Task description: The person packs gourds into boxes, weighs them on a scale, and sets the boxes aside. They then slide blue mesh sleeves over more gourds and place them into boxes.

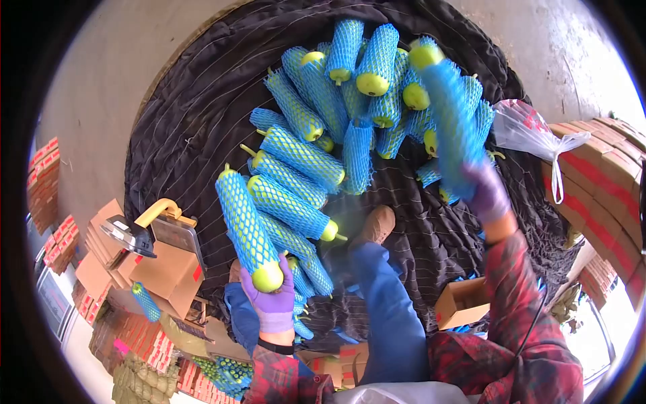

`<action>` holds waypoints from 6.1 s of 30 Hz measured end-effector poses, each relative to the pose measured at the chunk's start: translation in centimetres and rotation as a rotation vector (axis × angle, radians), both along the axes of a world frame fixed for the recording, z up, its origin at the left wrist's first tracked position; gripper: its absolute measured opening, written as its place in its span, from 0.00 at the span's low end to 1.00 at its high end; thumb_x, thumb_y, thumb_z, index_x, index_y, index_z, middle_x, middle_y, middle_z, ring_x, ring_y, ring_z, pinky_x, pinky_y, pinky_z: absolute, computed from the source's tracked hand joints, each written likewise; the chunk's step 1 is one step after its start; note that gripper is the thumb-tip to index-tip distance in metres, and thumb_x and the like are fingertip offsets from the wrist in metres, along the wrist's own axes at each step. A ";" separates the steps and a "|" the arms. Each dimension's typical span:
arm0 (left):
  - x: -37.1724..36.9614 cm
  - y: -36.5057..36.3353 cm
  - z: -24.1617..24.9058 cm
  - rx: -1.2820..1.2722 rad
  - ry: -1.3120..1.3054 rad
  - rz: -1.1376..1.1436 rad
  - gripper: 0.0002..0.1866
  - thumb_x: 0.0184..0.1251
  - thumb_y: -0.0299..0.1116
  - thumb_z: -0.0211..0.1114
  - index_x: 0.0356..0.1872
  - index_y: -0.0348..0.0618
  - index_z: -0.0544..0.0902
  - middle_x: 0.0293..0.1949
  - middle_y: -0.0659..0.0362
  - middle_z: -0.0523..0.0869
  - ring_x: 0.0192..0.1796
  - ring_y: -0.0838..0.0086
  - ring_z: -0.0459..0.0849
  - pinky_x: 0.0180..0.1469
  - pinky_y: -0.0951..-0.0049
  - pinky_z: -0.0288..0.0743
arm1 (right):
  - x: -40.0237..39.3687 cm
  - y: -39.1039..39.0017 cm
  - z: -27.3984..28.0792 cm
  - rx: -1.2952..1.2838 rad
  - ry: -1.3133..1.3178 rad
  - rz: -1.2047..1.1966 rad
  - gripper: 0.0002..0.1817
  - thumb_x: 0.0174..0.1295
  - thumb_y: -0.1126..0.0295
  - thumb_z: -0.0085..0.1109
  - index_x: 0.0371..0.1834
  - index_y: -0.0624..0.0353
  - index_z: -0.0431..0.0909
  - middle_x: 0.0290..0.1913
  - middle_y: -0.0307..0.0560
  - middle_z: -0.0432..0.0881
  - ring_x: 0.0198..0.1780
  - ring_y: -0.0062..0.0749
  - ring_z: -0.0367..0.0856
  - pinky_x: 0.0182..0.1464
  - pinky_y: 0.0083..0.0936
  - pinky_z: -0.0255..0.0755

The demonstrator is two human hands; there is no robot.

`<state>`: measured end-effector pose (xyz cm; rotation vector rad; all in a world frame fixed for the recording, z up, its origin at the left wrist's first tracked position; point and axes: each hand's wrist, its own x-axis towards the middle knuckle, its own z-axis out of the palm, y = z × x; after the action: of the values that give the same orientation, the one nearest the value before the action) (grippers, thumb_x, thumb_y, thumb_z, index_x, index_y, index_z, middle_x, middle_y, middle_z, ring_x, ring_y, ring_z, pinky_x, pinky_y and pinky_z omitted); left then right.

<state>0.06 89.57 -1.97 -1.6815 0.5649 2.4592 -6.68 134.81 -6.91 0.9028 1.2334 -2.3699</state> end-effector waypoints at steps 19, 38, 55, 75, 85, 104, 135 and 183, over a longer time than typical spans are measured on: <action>10.8 -5.8 -9.2 -0.099 0.003 -0.077 0.28 0.67 0.35 0.68 0.66 0.43 0.69 0.63 0.53 0.76 0.63 0.56 0.77 0.64 0.49 0.76 | 0.5 -22.6 -13.3 1.035 0.111 1.119 0.62 0.40 0.52 0.77 0.78 0.63 0.51 0.59 0.67 0.72 0.62 0.61 0.73 0.65 0.43 0.69; 18.1 -10.9 -9.4 -0.168 -0.091 -0.124 0.22 0.71 0.41 0.66 0.60 0.45 0.76 0.57 0.57 0.83 0.54 0.59 0.84 0.51 0.54 0.83 | -11.7 -24.8 -14.1 1.310 0.108 0.683 0.40 0.54 0.50 0.67 0.67 0.62 0.71 0.57 0.63 0.79 0.60 0.54 0.78 0.63 0.40 0.71; 20.3 -13.7 -21.6 -0.351 -0.286 -0.271 0.42 0.55 0.27 0.75 0.70 0.34 0.63 0.57 0.55 0.77 0.54 0.69 0.80 0.60 0.71 0.74 | -25.3 -39.1 -28.8 1.647 0.002 1.463 0.39 0.54 0.45 0.71 0.59 0.68 0.76 0.55 0.61 0.81 0.58 0.43 0.82 0.56 0.37 0.79; -1.4 -10.5 -15.0 -1.566 0.281 -1.078 0.48 0.47 0.46 0.80 0.68 0.38 0.67 0.66 0.38 0.69 0.68 0.41 0.66 0.72 0.47 0.58 | 5.9 -34.2 -10.1 1.412 0.361 0.865 0.44 0.51 0.67 0.76 0.72 0.63 0.63 0.59 0.57 0.74 0.60 0.47 0.75 0.63 0.37 0.70; -3.6 -13.0 -17.9 -1.181 0.296 -1.322 0.48 0.43 0.41 0.81 0.68 0.42 0.67 0.60 0.40 0.71 0.63 0.47 0.72 0.68 0.57 0.67 | 7.4 -38.0 -13.2 1.454 -0.031 0.928 0.51 0.41 0.57 0.76 0.69 0.68 0.60 0.60 0.65 0.73 0.59 0.59 0.76 0.61 0.44 0.72; 10.8 -30.2 -12.1 -0.589 0.178 -1.744 0.46 0.34 0.40 0.87 0.59 0.37 0.74 0.55 0.51 0.72 0.59 0.62 0.74 0.63 0.65 0.72 | 23.1 -44.4 -7.4 0.650 0.056 1.213 0.50 0.43 0.50 0.76 0.67 0.65 0.65 0.58 0.63 0.77 0.59 0.54 0.78 0.61 0.41 0.73; -3.1 -17.6 -16.2 -0.405 0.025 -0.630 0.31 0.74 0.53 0.60 0.69 0.44 0.70 0.61 0.54 0.78 0.60 0.71 0.76 0.64 0.67 0.67 | 3.6 -41.5 -9.6 0.534 -0.119 1.050 0.44 0.38 0.45 0.76 0.50 0.71 0.74 0.50 0.70 0.78 0.54 0.59 0.80 0.57 0.44 0.75; 0.6 0.5 -5.8 -0.611 0.430 -1.150 0.39 0.65 0.27 0.71 0.73 0.34 0.60 0.72 0.47 0.64 0.74 0.63 0.63 0.74 0.63 0.60 | 7.8 -13.8 -2.1 0.503 0.033 -0.493 0.23 0.58 0.72 0.71 0.56 0.63 0.77 0.49 0.43 0.85 0.47 0.28 0.83 0.54 0.28 0.76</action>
<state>0.68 90.11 -7.73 -0.4941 1.8172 1.7576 1.15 121.03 -9.03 1.4705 1.8447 -2.4654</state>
